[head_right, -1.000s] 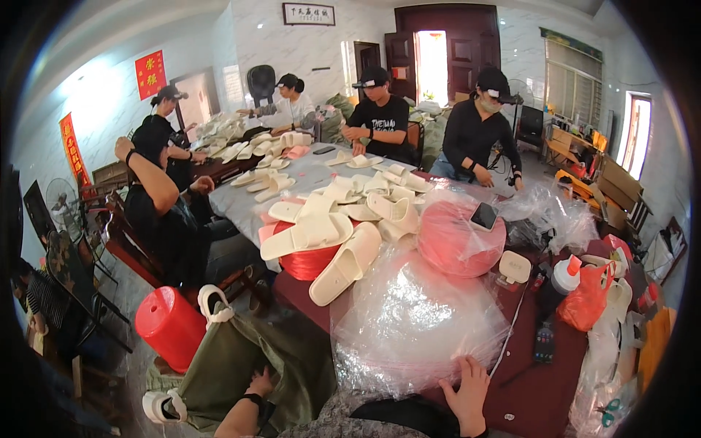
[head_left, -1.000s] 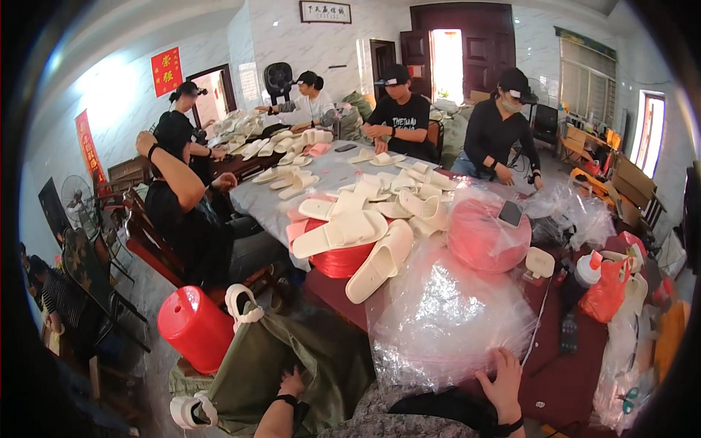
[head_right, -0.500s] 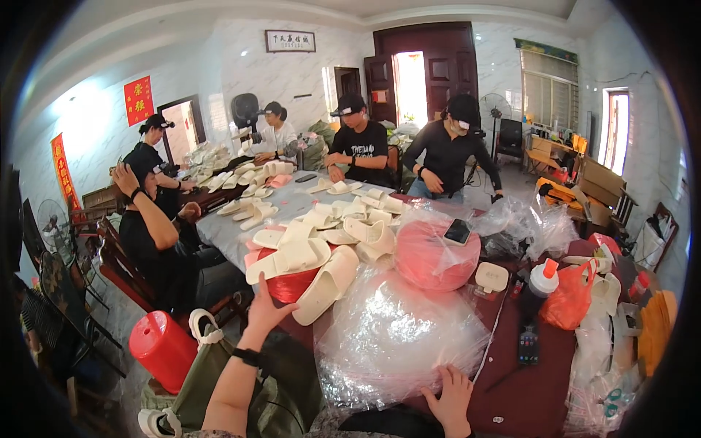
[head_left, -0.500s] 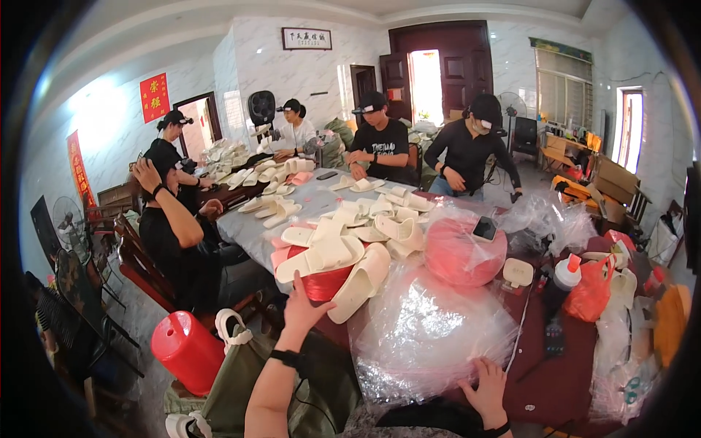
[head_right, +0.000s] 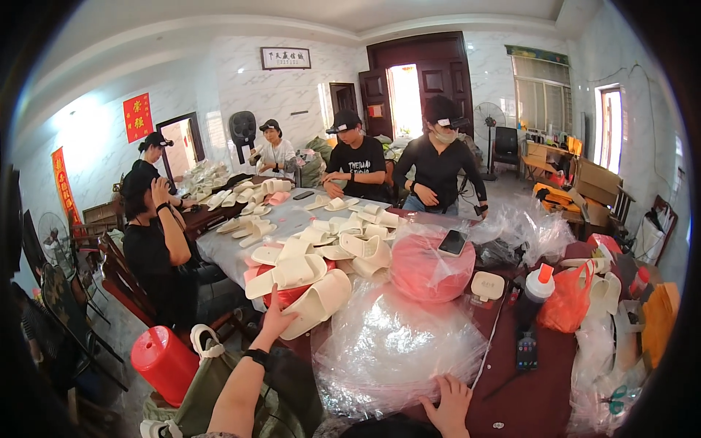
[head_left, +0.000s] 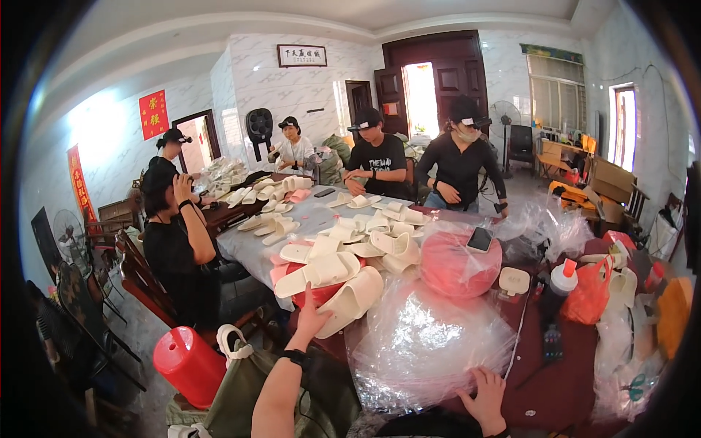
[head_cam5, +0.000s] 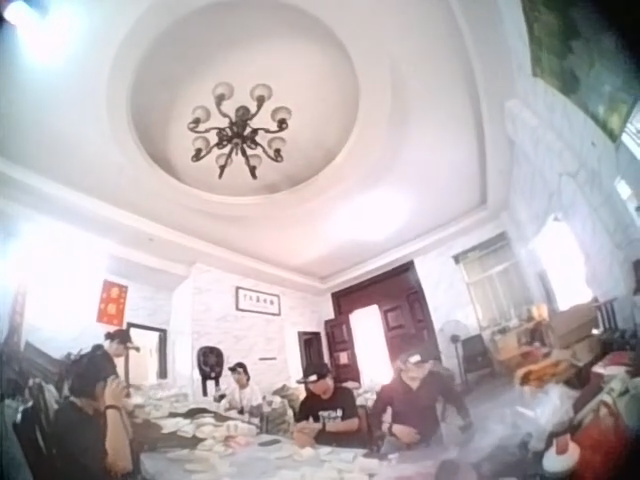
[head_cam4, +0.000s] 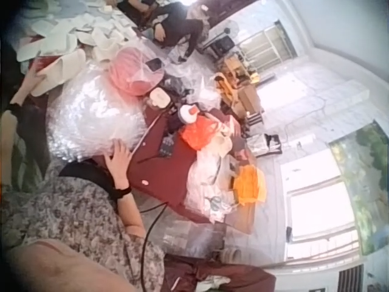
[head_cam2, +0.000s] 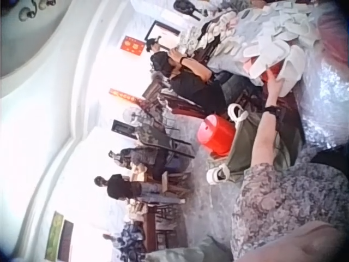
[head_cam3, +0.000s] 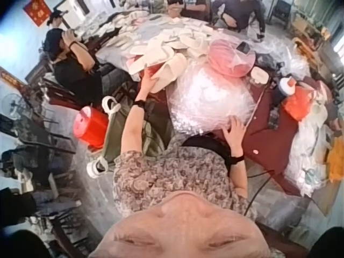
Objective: Inspecting and organizing pairs of white rubber slippers at a manufacturing finishing table.
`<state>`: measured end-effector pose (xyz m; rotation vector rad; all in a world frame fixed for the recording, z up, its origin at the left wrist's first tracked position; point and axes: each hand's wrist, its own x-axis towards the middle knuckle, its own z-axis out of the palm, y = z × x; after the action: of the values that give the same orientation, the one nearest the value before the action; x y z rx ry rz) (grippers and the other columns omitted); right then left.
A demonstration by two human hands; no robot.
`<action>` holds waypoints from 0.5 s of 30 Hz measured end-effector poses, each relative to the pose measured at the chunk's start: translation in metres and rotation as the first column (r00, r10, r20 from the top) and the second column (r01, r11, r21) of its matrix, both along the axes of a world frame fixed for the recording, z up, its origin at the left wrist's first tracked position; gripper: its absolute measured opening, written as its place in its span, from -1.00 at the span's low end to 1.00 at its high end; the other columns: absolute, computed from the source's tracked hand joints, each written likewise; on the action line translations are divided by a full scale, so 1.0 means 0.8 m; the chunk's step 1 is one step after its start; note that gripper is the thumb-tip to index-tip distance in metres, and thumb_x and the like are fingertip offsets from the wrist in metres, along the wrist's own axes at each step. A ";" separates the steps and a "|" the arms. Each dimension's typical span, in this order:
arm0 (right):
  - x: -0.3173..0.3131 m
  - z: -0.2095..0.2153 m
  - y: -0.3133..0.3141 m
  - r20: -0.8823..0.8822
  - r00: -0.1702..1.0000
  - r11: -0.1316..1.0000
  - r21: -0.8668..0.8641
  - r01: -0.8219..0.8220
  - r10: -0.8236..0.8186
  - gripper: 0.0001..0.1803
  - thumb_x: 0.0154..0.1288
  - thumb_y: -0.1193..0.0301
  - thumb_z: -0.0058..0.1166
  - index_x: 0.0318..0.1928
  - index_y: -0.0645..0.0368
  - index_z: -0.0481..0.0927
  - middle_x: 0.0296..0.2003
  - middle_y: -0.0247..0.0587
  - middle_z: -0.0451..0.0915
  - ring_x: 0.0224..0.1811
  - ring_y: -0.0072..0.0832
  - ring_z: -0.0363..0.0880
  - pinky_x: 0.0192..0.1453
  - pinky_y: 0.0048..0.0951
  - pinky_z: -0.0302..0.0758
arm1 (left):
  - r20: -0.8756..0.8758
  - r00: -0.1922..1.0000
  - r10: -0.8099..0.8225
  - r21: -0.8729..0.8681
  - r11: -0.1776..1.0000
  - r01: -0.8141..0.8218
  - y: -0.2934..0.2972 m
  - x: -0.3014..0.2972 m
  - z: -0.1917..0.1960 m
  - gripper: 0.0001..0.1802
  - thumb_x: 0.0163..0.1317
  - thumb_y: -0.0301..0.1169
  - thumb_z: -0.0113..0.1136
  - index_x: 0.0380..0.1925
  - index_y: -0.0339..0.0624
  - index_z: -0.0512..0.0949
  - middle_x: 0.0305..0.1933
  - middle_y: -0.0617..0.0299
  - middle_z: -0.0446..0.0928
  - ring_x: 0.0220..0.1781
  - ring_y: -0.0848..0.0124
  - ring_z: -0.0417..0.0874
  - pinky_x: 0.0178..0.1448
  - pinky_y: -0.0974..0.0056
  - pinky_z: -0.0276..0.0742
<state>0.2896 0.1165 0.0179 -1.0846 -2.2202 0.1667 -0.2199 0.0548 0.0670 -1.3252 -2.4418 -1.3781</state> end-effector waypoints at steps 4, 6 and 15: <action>0.001 -0.001 0.001 -0.023 1.000 1.000 0.021 0.015 -0.014 -0.33 0.05 -0.01 0.33 0.12 0.06 0.52 0.13 -0.16 0.48 0.20 -0.16 0.36 0.26 -0.09 0.20 | 0.288 0.928 -0.238 0.084 0.971 0.223 -0.005 -0.014 0.039 0.04 0.07 -0.59 0.33 0.53 0.01 0.01 -0.21 0.15 0.65 -0.20 0.36 0.67 -0.05 0.27 0.58; -0.001 0.000 0.001 -0.035 0.999 1.000 0.015 0.007 -0.006 -0.33 0.07 -0.02 0.31 0.13 0.08 0.53 0.13 -0.14 0.48 0.20 -0.15 0.36 0.26 -0.07 0.19 | 0.507 0.802 -0.317 0.206 0.948 0.244 -0.010 -0.020 0.057 -0.18 0.13 -0.61 0.26 0.44 -0.08 0.26 -0.09 0.19 0.64 -0.14 0.42 0.65 0.00 0.33 0.57; -0.001 0.006 -0.002 -0.029 1.000 0.999 0.041 0.009 -0.008 -0.34 0.07 -0.02 0.32 0.11 0.08 0.54 0.11 -0.15 0.47 0.17 -0.16 0.37 0.23 -0.08 0.21 | 0.518 0.470 -0.715 0.772 0.627 0.104 -0.035 0.019 0.143 -0.46 0.41 -0.41 0.03 0.38 -0.26 0.30 0.15 0.16 0.57 0.04 0.37 0.65 0.07 0.33 0.61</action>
<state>0.2890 0.1147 0.0228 -1.0626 -2.1839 0.1316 -0.2044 0.0264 0.1817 -1.3257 -1.4294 -3.2109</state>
